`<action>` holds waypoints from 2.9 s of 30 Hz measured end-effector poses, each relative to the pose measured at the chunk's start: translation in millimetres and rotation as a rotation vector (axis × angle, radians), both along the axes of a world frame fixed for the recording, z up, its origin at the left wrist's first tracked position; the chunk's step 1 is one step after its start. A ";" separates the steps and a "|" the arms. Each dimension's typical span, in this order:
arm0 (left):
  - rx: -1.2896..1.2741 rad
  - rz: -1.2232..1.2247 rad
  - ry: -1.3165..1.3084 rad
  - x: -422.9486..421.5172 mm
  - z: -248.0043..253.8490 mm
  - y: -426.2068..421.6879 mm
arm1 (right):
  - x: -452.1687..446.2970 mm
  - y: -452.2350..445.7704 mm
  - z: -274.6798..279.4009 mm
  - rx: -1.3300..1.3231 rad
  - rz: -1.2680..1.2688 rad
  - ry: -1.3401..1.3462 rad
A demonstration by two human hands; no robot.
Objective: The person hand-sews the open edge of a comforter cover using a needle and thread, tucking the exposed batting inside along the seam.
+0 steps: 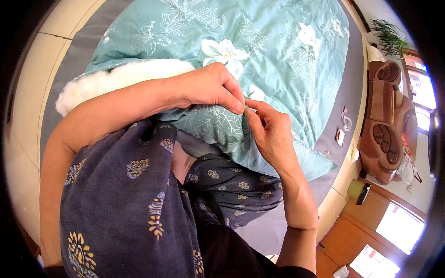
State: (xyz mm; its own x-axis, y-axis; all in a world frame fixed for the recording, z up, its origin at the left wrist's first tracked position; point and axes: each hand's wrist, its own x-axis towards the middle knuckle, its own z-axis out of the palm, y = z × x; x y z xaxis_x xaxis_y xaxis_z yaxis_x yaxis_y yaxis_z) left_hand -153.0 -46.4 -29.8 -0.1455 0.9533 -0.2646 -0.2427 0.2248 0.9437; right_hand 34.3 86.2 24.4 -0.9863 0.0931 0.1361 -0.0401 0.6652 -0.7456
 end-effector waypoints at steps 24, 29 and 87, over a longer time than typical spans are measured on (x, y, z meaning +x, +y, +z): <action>-0.051 -0.036 -0.049 -5.0 -4.9 5.7 | 10.0 15.2 16.6 -0.013 0.015 0.041; -0.026 -0.081 -0.022 -3.7 -3.6 8.0 | 2.5 12.7 13.8 -0.017 0.016 0.049; -0.068 -0.133 -0.040 -10.3 -8.1 9.0 | -7.3 -13.1 23.0 0.006 -0.064 0.143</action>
